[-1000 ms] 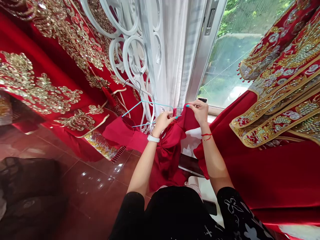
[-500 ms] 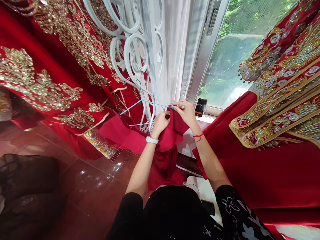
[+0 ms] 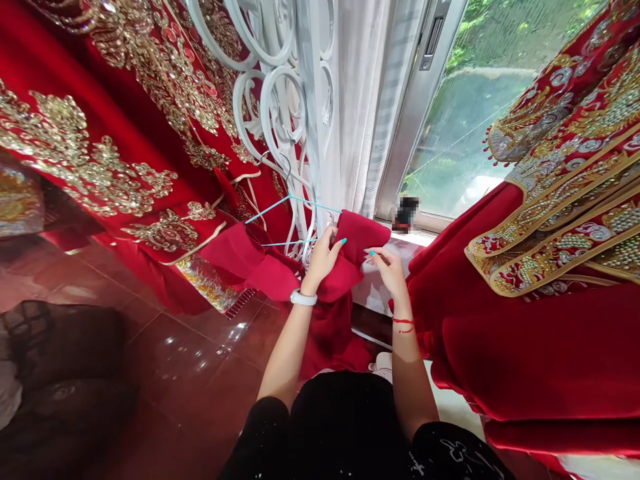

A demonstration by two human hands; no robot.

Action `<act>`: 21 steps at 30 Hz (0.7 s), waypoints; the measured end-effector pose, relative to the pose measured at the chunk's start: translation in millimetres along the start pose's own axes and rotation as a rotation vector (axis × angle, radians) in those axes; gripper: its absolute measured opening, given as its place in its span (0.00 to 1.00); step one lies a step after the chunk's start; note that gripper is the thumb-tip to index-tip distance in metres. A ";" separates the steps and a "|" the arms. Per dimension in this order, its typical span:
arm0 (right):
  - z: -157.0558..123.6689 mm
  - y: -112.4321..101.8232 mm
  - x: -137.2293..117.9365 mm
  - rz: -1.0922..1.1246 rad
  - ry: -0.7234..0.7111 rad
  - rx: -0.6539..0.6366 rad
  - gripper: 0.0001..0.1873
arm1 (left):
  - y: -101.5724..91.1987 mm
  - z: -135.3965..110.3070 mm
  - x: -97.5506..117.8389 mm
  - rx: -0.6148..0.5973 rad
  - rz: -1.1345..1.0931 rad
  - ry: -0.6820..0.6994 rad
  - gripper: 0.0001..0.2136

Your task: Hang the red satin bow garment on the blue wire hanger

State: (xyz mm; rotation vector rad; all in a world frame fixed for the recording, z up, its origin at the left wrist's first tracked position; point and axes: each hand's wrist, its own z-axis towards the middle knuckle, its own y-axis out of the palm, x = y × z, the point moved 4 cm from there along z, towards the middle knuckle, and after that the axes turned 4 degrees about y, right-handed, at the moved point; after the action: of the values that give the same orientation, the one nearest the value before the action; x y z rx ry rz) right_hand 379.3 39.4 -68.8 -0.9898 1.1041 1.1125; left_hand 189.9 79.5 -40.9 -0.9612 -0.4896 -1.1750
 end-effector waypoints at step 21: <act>49.2 84.7 -81.6 -0.833 -0.336 0.148 0.22 | -176.1 -37.1 5.9 0.534 0.731 -0.280 0.25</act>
State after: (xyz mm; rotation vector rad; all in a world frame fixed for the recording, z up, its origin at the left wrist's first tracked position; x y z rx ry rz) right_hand 297.0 88.1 15.5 -0.9610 0.4079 0.4750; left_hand 23.4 32.6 9.2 -0.7324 -0.5683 -0.2255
